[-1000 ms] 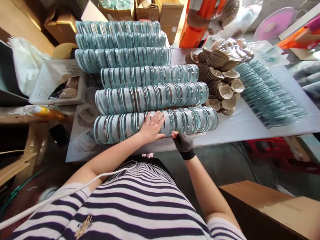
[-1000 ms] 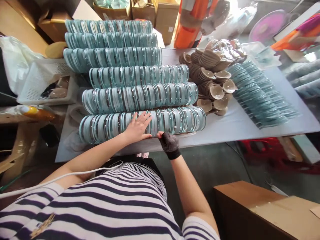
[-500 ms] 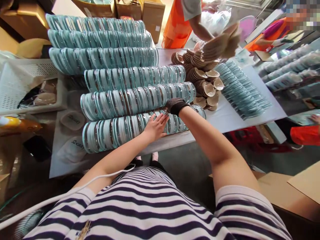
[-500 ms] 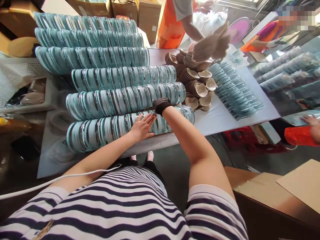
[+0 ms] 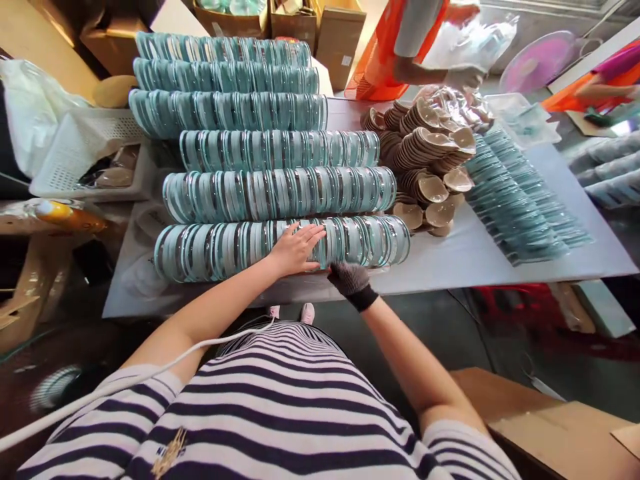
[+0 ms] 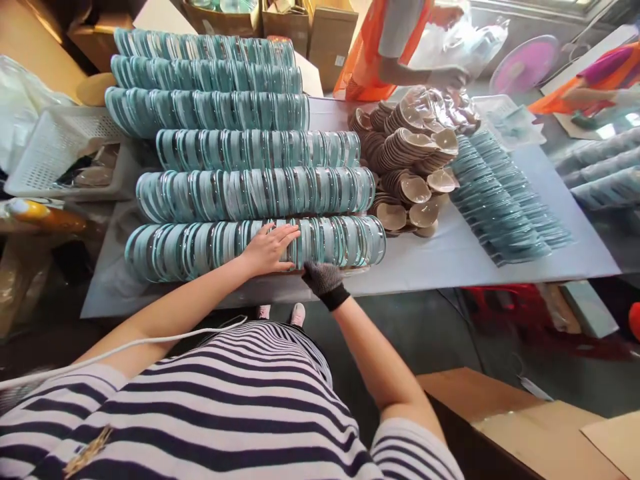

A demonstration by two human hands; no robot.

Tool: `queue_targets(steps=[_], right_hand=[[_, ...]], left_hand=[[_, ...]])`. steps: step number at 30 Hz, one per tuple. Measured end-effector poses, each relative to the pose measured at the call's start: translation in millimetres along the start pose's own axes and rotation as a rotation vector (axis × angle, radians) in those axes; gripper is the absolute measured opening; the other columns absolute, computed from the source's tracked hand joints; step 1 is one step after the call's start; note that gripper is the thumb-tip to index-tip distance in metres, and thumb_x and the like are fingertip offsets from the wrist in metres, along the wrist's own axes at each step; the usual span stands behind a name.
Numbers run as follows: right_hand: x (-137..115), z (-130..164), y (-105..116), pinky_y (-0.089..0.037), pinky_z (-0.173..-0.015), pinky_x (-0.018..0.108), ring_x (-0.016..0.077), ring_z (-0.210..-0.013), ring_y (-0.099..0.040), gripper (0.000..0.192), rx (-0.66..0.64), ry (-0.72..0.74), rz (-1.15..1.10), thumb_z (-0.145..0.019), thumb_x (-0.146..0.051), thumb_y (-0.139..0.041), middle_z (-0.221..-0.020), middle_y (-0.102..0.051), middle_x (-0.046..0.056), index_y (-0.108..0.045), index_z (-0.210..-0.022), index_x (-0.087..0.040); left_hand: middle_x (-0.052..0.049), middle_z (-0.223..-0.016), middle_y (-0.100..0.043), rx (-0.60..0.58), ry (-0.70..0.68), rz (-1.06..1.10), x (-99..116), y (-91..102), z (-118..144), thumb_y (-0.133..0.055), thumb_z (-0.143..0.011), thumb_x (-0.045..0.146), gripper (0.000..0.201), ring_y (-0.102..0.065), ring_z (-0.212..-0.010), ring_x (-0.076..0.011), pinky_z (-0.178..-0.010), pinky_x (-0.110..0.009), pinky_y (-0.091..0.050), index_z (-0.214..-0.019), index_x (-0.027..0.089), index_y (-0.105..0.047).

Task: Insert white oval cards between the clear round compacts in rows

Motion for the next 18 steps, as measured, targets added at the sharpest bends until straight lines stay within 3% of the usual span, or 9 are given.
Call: queue_targets(steps=[2, 4, 7, 9, 12, 13, 16, 18], right_hand=[[-2, 11, -38, -0.047, -0.074, 0.029, 0.0239, -0.092, -0.069, 0.038, -0.006, 0.003, -0.033, -0.097, -0.03, -0.037, -0.104, -0.074, 0.012, -0.073, -0.108, -0.022], [-4, 14, -62, -0.048, -0.078, 0.03, 0.0241, -0.098, -0.068, 0.04, -0.008, 0.026, -0.043, -0.098, -0.03, -0.036, -0.112, -0.072, 0.012, -0.071, -0.115, -0.023], [2, 16, -60, -0.048, -0.083, 0.028, 0.0226, -0.104, -0.067, 0.041, 0.009, 0.073, -0.073, -0.1, -0.038, -0.037, -0.117, -0.07, 0.011, -0.067, -0.124, -0.023], [18, 13, -34, -0.047, -0.085, 0.026, 0.0204, -0.102, -0.067, 0.044, 0.069, 0.062, -0.087, -0.1, -0.039, -0.034, -0.115, -0.071, 0.01, -0.067, -0.123, -0.022], [52, -9, 32, -0.046, -0.082, 0.027, 0.0211, -0.1, -0.066, 0.05, 0.244, -0.114, -0.016, -0.101, -0.038, -0.025, -0.114, -0.07, 0.014, -0.066, -0.121, -0.018], [60, -24, 54, -0.046, -0.081, 0.027, 0.0227, -0.103, -0.065, 0.05, 0.235, -0.134, 0.048, -0.1, -0.039, -0.026, -0.116, -0.069, 0.015, -0.065, -0.123, -0.017], [69, -77, 99, -0.046, -0.077, 0.027, 0.0229, -0.1, -0.065, 0.042, -0.102, -0.008, 0.221, -0.094, -0.033, -0.039, -0.114, -0.069, 0.016, -0.069, -0.117, -0.014], [62, -110, 112, -0.047, -0.074, 0.025, 0.0209, -0.092, -0.067, 0.035, -0.25, 0.067, 0.248, -0.088, -0.029, -0.049, -0.108, -0.072, 0.014, -0.072, -0.11, -0.014]], left_hand=[[-0.009, -0.158, -0.034, 0.018, -0.007, -0.003, -1, -1.3, 1, -0.059, -0.084, 0.054, 0.079, -0.033, -0.145, -0.0269, -0.12, -0.047, -0.016, -0.15, 0.017, -0.035], [-0.01, -0.158, -0.033, 0.02, -0.014, -0.01, -1, -1.3, 4, -0.06, -0.084, 0.053, 0.079, -0.032, -0.145, -0.0266, -0.121, -0.047, -0.014, -0.15, 0.016, -0.035], [-0.012, -0.16, -0.029, 0.006, 0.008, -0.033, 3, 2.2, 6, -0.06, -0.084, 0.054, 0.08, -0.027, -0.148, -0.0284, -0.121, -0.049, -0.012, -0.15, 0.016, -0.036], [-0.012, -0.161, -0.024, 0.018, 0.031, -0.051, 12, 4.3, 2, -0.06, -0.084, 0.056, 0.08, -0.019, -0.15, -0.0306, -0.121, -0.052, -0.009, -0.15, 0.015, -0.037], [-0.012, -0.163, -0.019, 0.04, 0.028, -0.057, 31, 1.4, -14, -0.056, -0.086, 0.058, 0.084, -0.013, -0.151, -0.0307, -0.121, -0.054, -0.009, -0.153, 0.014, -0.031], [-0.011, -0.163, -0.02, 0.036, 0.03, -0.056, 36, -1.3, -20, -0.055, -0.087, 0.058, 0.084, -0.014, -0.151, -0.0299, -0.121, -0.054, -0.01, -0.153, 0.013, -0.029], [-0.01, -0.16, -0.027, 0.013, 0.078, -0.056, 46, -11.0, -35, -0.055, -0.087, 0.056, 0.083, -0.023, -0.149, -0.028, -0.121, -0.053, -0.014, -0.153, 0.013, -0.029], [-0.01, -0.159, -0.03, 0.005, 0.092, -0.063, 46, -15.7, -39, -0.055, -0.087, 0.057, 0.082, -0.025, -0.148, -0.027, -0.121, -0.052, -0.015, -0.152, 0.013, -0.031]])
Point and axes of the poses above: each hand's wrist, its own z-axis away from the middle knuckle, its own y-axis out of the back of the hand, x = y × z, the point moved 1 cm from there along -z, towards the middle knuckle
